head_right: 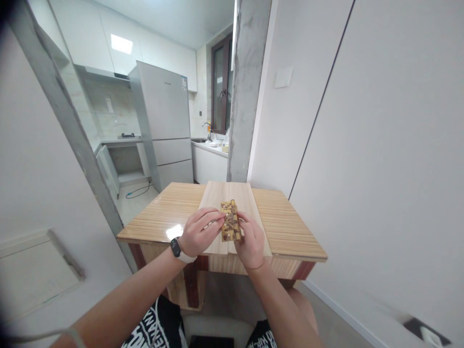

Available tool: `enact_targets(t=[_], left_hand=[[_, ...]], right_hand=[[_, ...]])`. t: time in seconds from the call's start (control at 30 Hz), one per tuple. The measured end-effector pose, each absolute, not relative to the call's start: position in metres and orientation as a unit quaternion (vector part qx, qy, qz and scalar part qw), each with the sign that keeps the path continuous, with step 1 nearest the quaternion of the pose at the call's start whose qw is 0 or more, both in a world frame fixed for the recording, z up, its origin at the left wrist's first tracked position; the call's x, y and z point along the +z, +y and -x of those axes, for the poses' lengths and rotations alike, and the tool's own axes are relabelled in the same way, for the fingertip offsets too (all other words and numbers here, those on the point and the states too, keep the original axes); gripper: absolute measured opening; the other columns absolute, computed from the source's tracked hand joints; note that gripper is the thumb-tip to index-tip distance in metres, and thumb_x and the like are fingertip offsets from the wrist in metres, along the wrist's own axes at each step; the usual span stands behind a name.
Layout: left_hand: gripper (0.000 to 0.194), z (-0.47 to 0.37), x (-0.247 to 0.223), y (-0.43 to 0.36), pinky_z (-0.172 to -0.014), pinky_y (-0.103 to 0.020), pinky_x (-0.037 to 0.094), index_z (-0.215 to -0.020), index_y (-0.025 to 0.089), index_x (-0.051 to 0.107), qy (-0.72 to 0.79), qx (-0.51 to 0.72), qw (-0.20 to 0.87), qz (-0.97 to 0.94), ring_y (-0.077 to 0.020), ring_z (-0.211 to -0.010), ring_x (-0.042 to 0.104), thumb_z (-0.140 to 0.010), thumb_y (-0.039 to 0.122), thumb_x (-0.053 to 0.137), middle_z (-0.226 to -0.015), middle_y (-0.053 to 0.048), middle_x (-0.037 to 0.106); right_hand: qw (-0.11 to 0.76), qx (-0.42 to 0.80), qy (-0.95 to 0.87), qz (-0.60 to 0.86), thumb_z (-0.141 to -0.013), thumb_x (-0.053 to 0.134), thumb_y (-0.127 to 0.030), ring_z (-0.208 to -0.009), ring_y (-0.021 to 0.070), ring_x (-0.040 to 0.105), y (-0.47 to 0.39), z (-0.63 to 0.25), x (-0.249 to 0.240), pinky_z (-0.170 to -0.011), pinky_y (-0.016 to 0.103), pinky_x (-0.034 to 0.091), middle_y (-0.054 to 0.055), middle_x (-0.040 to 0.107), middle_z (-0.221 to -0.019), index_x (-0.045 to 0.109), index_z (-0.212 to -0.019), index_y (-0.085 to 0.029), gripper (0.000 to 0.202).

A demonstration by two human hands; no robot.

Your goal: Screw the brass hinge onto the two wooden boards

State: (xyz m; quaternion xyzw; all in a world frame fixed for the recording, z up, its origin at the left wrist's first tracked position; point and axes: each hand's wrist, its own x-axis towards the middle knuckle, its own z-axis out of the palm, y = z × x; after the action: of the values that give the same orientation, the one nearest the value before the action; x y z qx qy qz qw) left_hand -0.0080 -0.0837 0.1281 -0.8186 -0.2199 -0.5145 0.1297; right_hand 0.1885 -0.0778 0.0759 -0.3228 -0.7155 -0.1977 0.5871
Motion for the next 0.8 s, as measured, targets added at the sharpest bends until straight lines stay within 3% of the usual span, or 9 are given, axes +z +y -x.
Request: enact_targets(t=[0.2,0.33,0.53,0.67,0.8], left_hand=[[0.014,0.005,0.125,-0.083,-0.086,-0.037,0.062,-0.095,0.021,0.068,-0.189,-0.555,0.237,0.775,-0.0204,-0.102,0.07,-0.092,0.008,0.063,-0.11,-0.006,0.075],[0.014,0.028,0.141,-0.078,-0.093,-0.037,0.062,-0.101,0.02,0.068,-0.141,-0.479,0.264,0.825,-0.0206,-0.11,0.07,-0.093,0.01,0.063,-0.117,-0.008,0.074],[0.018,0.05,0.163,-0.071,-0.101,-0.037,0.06,-0.109,0.017,0.067,-0.078,-0.4,0.31,0.859,-0.0211,-0.113,0.07,-0.092,0.011,0.066,-0.117,-0.009,0.074],[0.017,0.05,0.162,-0.071,-0.097,-0.036,0.06,-0.109,0.02,0.068,-0.112,-0.426,0.285,0.851,-0.0197,-0.111,0.07,-0.094,0.013,0.063,-0.117,-0.007,0.074],[0.012,0.034,0.145,-0.074,-0.087,-0.036,0.06,-0.099,0.023,0.069,-0.208,-0.51,0.196,0.812,-0.0189,-0.099,0.069,-0.094,0.013,0.063,-0.108,-0.005,0.075]], right_hand=[[0.614,-0.196,-0.695,0.319,-0.092,0.06,-0.011,-0.115,0.0254,0.067,-0.079,-0.177,0.079,-0.095,0.042,0.059,0.014,0.068,-0.126,0.064,-0.12,-0.022,0.03],[0.556,-0.256,-0.744,0.267,-0.093,0.057,-0.006,-0.122,0.0271,0.065,-0.078,-0.204,0.093,-0.097,0.044,0.059,0.016,0.066,-0.133,0.062,-0.131,-0.022,0.041],[0.48,-0.28,-0.81,0.188,-0.092,0.062,-0.006,-0.118,0.0269,0.066,-0.081,-0.218,0.13,-0.099,0.044,0.059,0.015,0.071,-0.122,0.066,-0.123,-0.018,0.034],[0.497,-0.261,-0.802,0.205,-0.09,0.062,-0.006,-0.116,0.0258,0.067,-0.077,-0.214,0.133,-0.096,0.044,0.059,0.014,0.072,-0.12,0.067,-0.115,-0.021,0.029],[0.557,-0.203,-0.762,0.262,-0.09,0.061,-0.008,-0.107,0.0231,0.068,-0.076,-0.201,0.116,-0.087,0.039,0.058,0.013,0.071,-0.116,0.065,-0.108,-0.022,0.023]])
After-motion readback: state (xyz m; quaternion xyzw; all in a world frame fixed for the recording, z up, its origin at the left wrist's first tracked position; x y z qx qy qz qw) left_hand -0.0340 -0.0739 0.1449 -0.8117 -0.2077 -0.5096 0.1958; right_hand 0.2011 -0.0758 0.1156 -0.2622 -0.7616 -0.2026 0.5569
